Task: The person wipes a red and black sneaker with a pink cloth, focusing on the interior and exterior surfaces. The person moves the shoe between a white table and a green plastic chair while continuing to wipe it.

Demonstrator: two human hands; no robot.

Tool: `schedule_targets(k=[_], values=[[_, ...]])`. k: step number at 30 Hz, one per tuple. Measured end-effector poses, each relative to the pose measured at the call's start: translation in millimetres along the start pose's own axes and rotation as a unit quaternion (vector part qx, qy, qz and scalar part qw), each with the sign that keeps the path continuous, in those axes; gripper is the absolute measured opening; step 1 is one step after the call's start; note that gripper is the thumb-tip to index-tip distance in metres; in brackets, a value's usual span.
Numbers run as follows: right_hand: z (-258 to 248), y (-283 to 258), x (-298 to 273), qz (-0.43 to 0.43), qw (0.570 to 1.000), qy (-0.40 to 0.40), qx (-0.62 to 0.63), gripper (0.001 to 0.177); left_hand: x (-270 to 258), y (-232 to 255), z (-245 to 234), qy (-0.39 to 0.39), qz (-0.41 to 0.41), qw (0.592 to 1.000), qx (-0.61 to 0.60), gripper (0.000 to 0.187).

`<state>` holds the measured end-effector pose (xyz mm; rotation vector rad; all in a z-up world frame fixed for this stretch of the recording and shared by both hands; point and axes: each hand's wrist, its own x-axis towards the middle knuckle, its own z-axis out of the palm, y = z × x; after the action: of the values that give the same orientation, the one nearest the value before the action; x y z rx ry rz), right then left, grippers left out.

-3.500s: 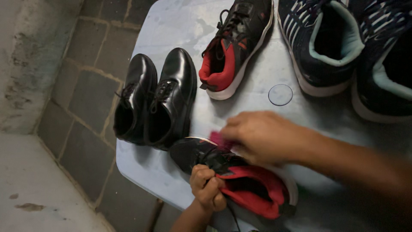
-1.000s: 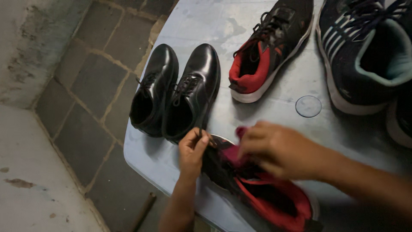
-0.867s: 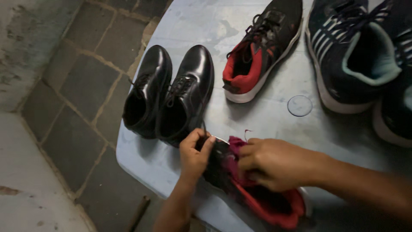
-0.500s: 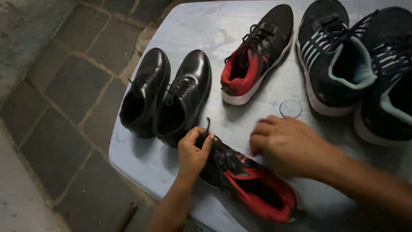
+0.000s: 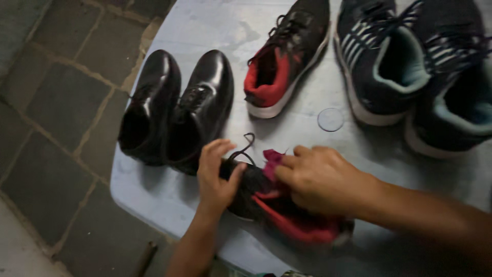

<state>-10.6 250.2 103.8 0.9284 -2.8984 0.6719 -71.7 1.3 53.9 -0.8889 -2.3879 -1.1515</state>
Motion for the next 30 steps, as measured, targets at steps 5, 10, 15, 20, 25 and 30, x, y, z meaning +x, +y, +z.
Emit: schedule_targets(k=[5,10,15,20,25,30], values=[[-1.7,39.9,6.8,-0.003,0.989,0.132,-0.064,0.016,-5.1,19.1,2.2,-0.149,0.188,0.970,-0.038,0.038],[1.5,62.4,15.0,0.030,0.986,0.158,-0.036,0.024,-5.8,43.9,12.1,-0.196,0.145,0.969,0.035,0.060],[-0.7,57.2,15.5,0.047,0.984,0.167,-0.036,0.026,-6.6,39.4,11.5,-0.198,0.133,0.971,0.016,0.043],[1.9,49.3,16.9,0.093,0.978,0.186,-0.017,0.021,-13.2,24.7,8.1,-0.185,0.175,0.967,-0.006,0.031],[12.3,57.5,23.9,0.141,0.964,0.222,0.035,0.024,-14.7,26.5,1.7,-0.229,0.235,0.942,0.066,0.026],[14.3,70.9,22.8,0.143,0.964,0.204,0.092,0.027,-3.5,35.4,3.2,-0.250,0.176,0.951,0.045,0.025]])
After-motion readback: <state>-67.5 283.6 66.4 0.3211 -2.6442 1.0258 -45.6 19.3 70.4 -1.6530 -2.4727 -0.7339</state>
